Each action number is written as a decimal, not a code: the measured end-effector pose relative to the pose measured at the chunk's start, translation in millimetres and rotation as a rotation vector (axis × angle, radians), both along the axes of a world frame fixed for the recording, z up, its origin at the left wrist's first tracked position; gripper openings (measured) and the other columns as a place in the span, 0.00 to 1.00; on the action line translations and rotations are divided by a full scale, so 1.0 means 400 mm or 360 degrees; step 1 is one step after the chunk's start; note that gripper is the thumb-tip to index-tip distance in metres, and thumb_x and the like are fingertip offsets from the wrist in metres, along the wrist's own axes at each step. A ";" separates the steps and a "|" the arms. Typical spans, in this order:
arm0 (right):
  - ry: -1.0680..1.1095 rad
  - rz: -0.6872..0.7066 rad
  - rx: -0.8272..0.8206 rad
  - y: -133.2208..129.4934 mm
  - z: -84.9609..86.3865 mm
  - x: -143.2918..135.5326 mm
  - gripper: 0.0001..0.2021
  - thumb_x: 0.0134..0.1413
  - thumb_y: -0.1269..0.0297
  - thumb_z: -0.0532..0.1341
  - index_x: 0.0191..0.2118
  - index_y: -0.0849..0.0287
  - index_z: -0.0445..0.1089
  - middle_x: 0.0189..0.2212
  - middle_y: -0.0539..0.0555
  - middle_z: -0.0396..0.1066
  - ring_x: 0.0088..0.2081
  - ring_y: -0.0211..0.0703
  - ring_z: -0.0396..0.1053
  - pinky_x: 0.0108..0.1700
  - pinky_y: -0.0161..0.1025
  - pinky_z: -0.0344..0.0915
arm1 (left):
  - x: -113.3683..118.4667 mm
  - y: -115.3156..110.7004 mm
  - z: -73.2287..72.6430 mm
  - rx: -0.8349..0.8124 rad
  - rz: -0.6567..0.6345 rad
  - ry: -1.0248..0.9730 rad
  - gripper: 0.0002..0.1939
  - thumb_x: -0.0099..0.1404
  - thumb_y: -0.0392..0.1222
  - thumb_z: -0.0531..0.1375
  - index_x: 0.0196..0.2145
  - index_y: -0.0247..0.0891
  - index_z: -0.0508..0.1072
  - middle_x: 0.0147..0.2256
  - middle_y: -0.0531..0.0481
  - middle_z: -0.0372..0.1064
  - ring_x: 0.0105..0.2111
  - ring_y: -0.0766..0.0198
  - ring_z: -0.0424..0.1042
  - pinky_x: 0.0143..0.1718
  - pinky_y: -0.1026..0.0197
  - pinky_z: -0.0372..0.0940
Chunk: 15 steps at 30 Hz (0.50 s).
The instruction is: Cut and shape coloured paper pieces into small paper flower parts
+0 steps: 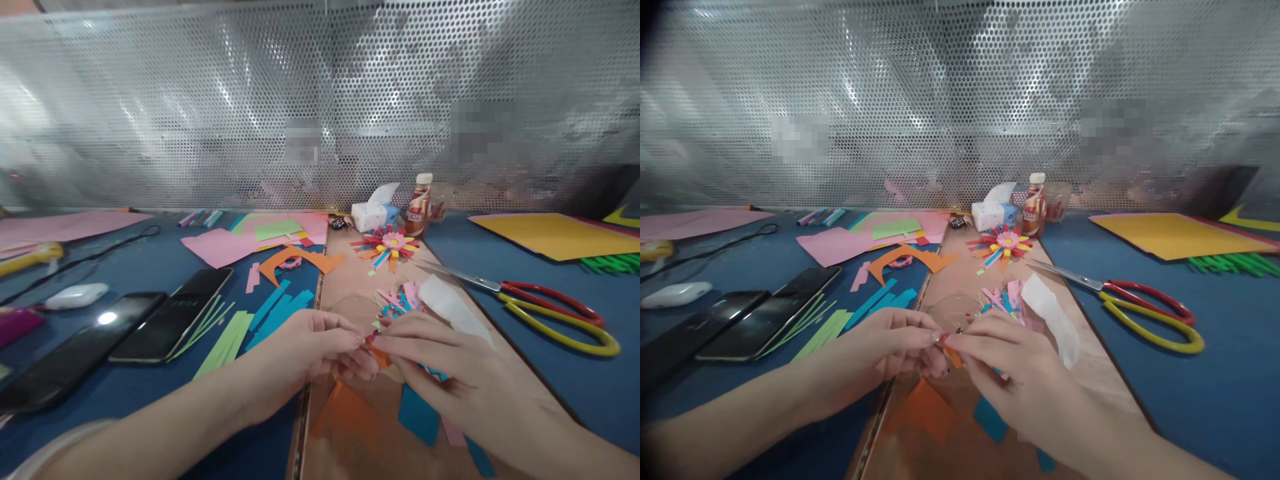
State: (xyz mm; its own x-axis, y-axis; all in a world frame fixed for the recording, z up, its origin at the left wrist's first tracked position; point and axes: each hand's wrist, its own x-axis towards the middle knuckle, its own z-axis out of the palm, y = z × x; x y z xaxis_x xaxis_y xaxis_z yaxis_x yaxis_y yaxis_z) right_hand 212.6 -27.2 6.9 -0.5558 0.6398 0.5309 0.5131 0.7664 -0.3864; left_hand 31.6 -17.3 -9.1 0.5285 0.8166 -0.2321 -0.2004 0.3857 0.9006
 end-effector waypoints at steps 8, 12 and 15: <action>-0.0030 -0.0015 0.0072 0.007 -0.004 0.003 0.14 0.46 0.77 0.55 0.34 0.52 0.73 0.31 0.48 0.73 0.33 0.33 0.70 0.35 0.27 0.69 | 0.002 -0.001 -0.003 0.0010 -0.0011 -0.0032 0.05 0.54 0.37 0.58 0.26 0.32 0.73 0.23 0.48 0.72 0.25 0.68 0.69 0.31 0.66 0.60; -0.0048 -0.0021 0.0088 0.003 -0.008 0.006 0.14 0.47 0.77 0.55 0.35 0.52 0.72 0.31 0.48 0.73 0.33 0.34 0.70 0.36 0.29 0.69 | 0.003 0.001 -0.002 0.0027 -0.0003 0.0045 0.06 0.54 0.38 0.58 0.26 0.31 0.72 0.23 0.49 0.71 0.25 0.68 0.68 0.31 0.66 0.59; -0.0060 -0.0011 0.0050 -0.001 -0.008 0.009 0.14 0.47 0.76 0.55 0.36 0.52 0.72 0.31 0.48 0.72 0.32 0.33 0.69 0.37 0.28 0.68 | 0.005 0.002 0.002 0.0041 0.0006 0.0128 0.06 0.54 0.38 0.58 0.25 0.32 0.71 0.23 0.49 0.71 0.25 0.68 0.67 0.30 0.66 0.58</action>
State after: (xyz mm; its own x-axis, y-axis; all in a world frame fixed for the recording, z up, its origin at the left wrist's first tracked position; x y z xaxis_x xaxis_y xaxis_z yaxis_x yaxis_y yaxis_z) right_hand 216.1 -27.5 3.5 -0.5714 0.6269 0.5296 0.5319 0.7743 -0.3427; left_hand 33.5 -16.7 -8.2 0.5057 0.8249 -0.2524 -0.1288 0.3615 0.9234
